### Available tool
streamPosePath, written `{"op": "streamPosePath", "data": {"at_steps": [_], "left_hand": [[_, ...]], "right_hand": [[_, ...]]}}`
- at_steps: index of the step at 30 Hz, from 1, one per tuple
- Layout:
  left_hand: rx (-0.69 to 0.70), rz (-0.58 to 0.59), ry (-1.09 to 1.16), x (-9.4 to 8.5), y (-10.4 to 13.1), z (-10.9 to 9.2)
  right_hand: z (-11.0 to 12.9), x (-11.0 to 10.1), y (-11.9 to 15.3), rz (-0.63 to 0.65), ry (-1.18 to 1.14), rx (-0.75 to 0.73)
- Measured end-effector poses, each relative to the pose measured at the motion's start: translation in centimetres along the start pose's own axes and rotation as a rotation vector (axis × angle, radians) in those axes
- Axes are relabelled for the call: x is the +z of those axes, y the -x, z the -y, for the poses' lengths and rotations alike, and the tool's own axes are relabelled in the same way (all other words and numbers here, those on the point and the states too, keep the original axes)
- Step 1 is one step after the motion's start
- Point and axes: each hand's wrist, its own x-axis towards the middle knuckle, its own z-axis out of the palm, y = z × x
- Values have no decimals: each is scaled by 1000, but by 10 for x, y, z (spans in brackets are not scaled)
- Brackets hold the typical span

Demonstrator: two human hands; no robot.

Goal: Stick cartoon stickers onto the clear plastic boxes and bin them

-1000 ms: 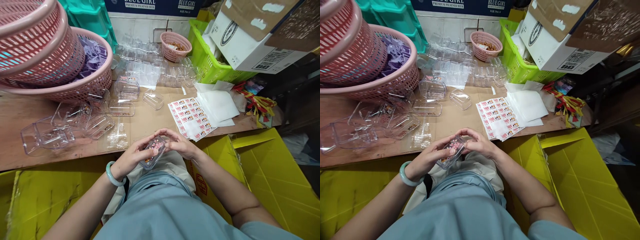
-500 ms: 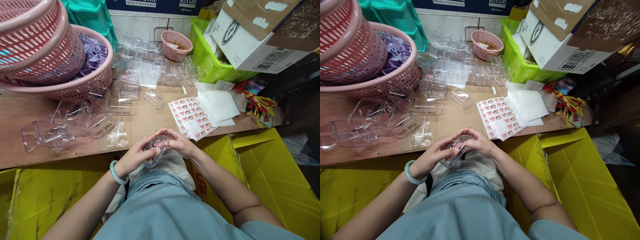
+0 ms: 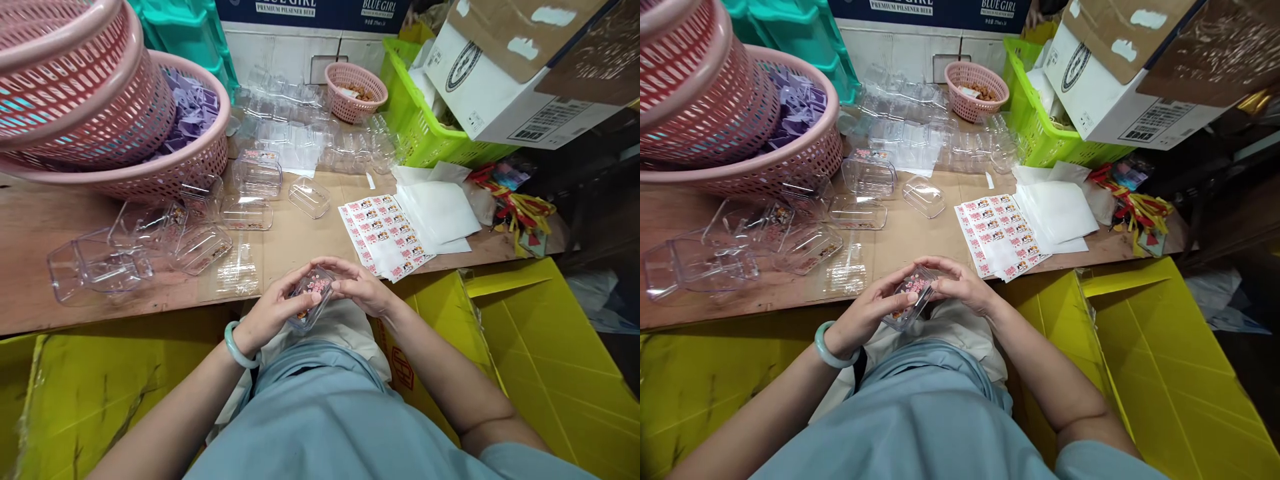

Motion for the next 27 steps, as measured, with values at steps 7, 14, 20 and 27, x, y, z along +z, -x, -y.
{"op": "streamPosePath", "data": {"at_steps": [7, 14, 20, 27], "left_hand": [[69, 51, -37, 1, -1, 0], [83, 49, -121, 3, -4, 0], [69, -39, -52, 7, -5, 3], [47, -29, -34, 5, -3, 0]], "right_hand": [[4, 4, -1, -29, 2, 18], [3, 1, -5, -23, 36, -17], [2, 1, -6, -50, 43, -31], [6, 2, -6, -71, 10, 11]]}}
